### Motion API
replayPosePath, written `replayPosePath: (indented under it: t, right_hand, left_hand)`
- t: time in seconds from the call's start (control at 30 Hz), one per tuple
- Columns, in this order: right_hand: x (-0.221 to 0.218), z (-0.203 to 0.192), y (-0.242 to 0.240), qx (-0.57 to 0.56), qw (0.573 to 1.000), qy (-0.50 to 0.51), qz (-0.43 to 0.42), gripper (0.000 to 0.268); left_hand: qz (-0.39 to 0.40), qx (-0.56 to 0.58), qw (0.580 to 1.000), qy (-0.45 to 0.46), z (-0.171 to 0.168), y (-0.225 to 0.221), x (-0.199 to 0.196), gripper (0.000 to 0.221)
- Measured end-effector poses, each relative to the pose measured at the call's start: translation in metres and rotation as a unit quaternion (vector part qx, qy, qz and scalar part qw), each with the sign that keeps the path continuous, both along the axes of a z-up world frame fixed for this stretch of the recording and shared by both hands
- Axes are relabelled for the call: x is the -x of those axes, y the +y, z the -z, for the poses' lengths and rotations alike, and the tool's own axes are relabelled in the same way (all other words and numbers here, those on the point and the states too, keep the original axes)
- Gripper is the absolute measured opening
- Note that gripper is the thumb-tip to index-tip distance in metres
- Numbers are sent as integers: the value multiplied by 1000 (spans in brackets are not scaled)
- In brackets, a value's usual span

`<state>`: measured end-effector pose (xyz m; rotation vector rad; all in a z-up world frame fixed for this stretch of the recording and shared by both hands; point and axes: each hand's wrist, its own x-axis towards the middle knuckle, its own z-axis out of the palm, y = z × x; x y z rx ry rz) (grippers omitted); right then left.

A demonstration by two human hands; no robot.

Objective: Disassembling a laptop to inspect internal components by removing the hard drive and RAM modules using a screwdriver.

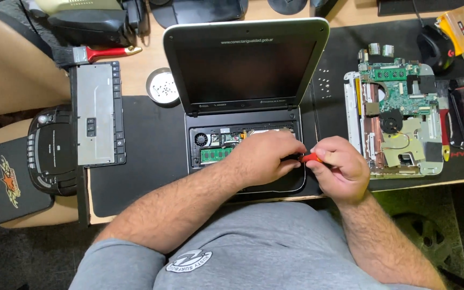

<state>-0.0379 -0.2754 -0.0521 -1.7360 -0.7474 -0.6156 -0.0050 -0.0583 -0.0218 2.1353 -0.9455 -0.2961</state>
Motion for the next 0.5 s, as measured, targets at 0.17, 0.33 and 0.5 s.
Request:
replayPosePath:
  t: [0.17, 0.33, 0.5]
  right_hand:
    - [7, -18, 15, 28, 999, 14, -41, 11]
    - [13, -12, 11, 48, 998, 21, -32, 20]
    - [13, -3, -6, 71, 996, 11, 54, 16]
  left_hand:
    - [14, 62, 997, -36, 14, 4, 0, 19]
    - [22, 85, 996, -32, 20, 6, -2, 17]
    - [34, 82, 996, -26, 19, 5, -1, 24]
